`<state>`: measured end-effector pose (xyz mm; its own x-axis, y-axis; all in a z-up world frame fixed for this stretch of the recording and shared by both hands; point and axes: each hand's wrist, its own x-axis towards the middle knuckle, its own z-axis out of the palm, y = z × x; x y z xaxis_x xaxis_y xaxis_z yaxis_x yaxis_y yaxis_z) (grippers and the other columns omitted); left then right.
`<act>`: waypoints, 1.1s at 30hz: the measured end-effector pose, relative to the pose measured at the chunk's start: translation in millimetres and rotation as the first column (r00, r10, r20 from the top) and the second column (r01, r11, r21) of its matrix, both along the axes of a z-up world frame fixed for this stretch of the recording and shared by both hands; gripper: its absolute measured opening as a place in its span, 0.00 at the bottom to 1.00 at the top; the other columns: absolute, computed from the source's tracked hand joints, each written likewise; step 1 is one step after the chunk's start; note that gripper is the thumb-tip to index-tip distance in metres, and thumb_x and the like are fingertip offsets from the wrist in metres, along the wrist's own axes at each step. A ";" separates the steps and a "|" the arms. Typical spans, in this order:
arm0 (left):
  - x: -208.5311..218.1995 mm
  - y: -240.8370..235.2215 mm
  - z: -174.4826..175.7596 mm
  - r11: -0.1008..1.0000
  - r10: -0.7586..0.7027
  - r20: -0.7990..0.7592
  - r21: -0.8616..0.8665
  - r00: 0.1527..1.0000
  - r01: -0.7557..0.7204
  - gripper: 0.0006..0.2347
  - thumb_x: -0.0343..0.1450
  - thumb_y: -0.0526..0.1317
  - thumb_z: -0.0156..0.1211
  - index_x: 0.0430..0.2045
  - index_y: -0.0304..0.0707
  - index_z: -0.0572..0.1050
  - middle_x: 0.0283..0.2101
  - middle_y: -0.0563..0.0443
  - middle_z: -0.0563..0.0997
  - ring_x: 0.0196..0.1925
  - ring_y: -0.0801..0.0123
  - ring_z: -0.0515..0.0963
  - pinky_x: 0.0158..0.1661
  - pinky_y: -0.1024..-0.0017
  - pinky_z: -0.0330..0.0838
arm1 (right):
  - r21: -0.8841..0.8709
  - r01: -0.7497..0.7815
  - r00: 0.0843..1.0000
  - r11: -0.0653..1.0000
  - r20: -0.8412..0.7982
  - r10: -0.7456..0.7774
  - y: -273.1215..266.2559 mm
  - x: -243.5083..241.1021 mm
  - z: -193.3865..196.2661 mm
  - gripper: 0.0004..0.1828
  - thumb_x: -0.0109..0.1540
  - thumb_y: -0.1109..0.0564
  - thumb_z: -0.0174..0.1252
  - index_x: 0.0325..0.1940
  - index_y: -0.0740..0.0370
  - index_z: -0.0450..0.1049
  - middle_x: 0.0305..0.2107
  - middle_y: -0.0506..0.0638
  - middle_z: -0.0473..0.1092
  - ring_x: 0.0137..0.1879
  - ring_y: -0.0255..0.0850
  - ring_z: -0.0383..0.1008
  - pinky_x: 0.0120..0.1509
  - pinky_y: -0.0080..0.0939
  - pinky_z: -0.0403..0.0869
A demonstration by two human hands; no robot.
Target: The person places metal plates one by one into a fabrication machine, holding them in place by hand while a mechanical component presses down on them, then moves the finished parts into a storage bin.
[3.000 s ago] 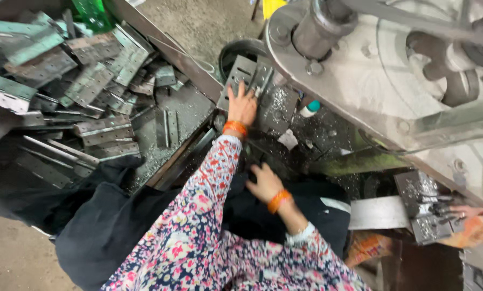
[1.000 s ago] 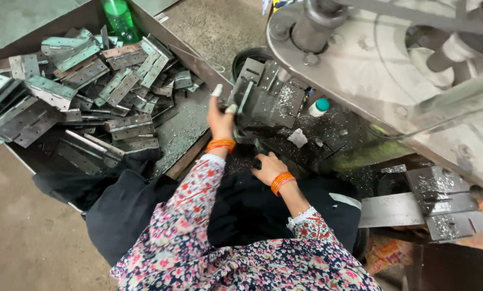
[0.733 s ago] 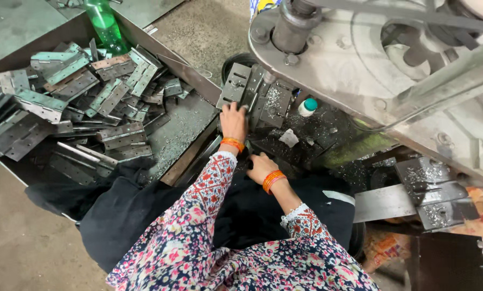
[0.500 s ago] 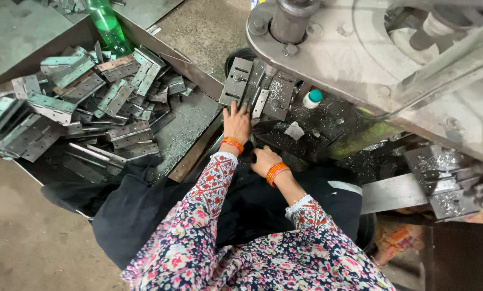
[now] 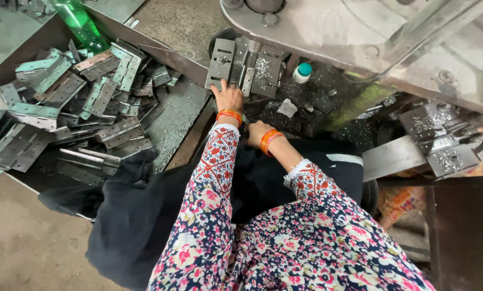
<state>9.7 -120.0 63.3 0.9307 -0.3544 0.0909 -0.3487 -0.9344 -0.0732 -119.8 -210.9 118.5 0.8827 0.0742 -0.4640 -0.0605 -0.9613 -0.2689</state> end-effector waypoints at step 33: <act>51.0 6.0 -25.3 0.940 -0.189 0.215 -0.244 0.958 0.240 0.11 0.70 0.40 0.53 0.40 0.43 0.83 0.50 0.54 0.81 0.66 0.53 0.66 0.64 0.27 0.46 | -0.083 0.026 0.999 0.996 -0.025 -0.028 10.2 0.9 14.3 0.30 0.58 0.42 0.61 0.62 0.54 0.72 0.54 0.68 0.67 0.55 0.65 0.74 0.60 0.59 0.75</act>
